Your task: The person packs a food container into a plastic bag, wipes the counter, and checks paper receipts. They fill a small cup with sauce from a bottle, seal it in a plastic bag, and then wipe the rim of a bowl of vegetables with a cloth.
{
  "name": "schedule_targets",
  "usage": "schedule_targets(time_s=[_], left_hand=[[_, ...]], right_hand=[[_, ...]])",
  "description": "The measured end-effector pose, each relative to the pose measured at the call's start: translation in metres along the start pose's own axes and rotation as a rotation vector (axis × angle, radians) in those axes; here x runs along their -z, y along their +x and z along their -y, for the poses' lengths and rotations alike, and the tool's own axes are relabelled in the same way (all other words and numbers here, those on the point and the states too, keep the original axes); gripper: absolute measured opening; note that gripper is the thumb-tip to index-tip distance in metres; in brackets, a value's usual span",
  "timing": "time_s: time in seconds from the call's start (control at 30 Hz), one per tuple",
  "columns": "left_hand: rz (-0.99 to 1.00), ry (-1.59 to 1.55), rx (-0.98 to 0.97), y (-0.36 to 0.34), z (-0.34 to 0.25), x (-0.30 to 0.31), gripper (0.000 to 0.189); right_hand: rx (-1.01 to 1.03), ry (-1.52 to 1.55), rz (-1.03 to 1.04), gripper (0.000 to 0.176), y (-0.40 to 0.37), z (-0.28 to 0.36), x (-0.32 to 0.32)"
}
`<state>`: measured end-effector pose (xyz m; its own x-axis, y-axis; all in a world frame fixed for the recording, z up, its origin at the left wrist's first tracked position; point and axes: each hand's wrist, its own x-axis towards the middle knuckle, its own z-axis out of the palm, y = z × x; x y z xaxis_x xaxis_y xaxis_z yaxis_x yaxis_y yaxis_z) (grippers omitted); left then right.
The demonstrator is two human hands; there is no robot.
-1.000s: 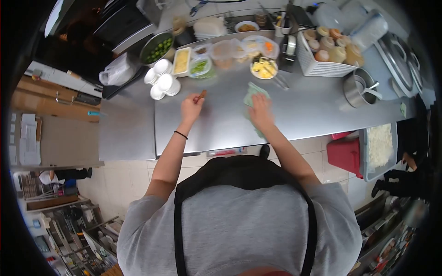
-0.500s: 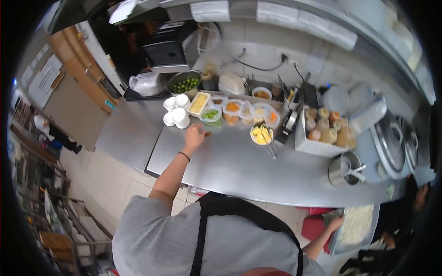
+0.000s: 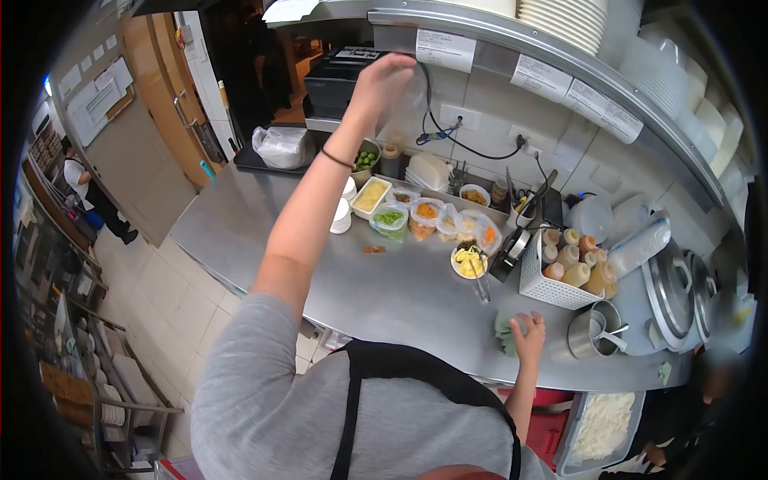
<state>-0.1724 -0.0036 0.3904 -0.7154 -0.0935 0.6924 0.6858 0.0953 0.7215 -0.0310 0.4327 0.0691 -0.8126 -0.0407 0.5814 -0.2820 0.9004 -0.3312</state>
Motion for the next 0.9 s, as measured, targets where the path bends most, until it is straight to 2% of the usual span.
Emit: schedule_targets(time_s=[0.13, 0.2, 0.3, 0.43, 0.5, 0.53, 0.63, 0.7, 0.77, 0.83, 0.9], left_hand=[[0.048, -0.081, 0.004, 0.016, -0.004, 0.007, 0.015], [0.065, -0.067, 0.016, 0.015, -0.008, 0.011, 0.015], [0.058, -0.168, 0.085, 0.007, -0.024, 0.010, 0.018], [0.053, -0.235, 0.127, 0.012, -0.029, 0.006, 0.023], [0.010, -0.124, -0.046, 0.021, -0.031, -0.003, 0.021], [0.028, -0.134, -0.048, 0.026, -0.028, -0.005, 0.021], [-0.002, 0.162, -0.152, 0.035, -0.024, -0.002, 0.020], [-0.047, 0.229, -0.142, 0.031, -0.014, 0.014, 0.022], [-0.116, 0.172, -0.084, 0.021, -0.006, 0.033, 0.025], [-0.149, -0.029, 0.020, 0.015, 0.001, 0.046, 0.027], [-0.144, -0.008, -0.004, 0.017, 0.002, 0.042, 0.027]], right_hand=[[-0.114, 0.017, 0.043, 0.029, -0.015, -0.014, -0.017], [-0.302, 0.066, 0.280, 0.030, -0.031, -0.024, -0.022], [-0.317, -0.005, 0.325, 0.033, -0.047, -0.021, -0.027], [-0.275, -0.048, 0.177, 0.033, -0.062, -0.021, -0.043], [-0.292, -0.143, 0.106, 0.033, -0.066, -0.014, -0.045], [-0.309, -0.147, 0.097, 0.033, -0.066, -0.013, -0.044], [-0.367, -0.134, 0.193, 0.032, -0.051, -0.001, -0.034], [-0.306, -0.113, 0.032, 0.031, -0.022, 0.010, -0.024], [-0.170, 0.044, -0.167, 0.028, 0.018, 0.040, -0.004], [-0.114, 0.364, -0.147, 0.025, 0.068, 0.082, 0.023], [-0.028, 0.619, -0.185, 0.023, 0.114, 0.113, 0.029]])
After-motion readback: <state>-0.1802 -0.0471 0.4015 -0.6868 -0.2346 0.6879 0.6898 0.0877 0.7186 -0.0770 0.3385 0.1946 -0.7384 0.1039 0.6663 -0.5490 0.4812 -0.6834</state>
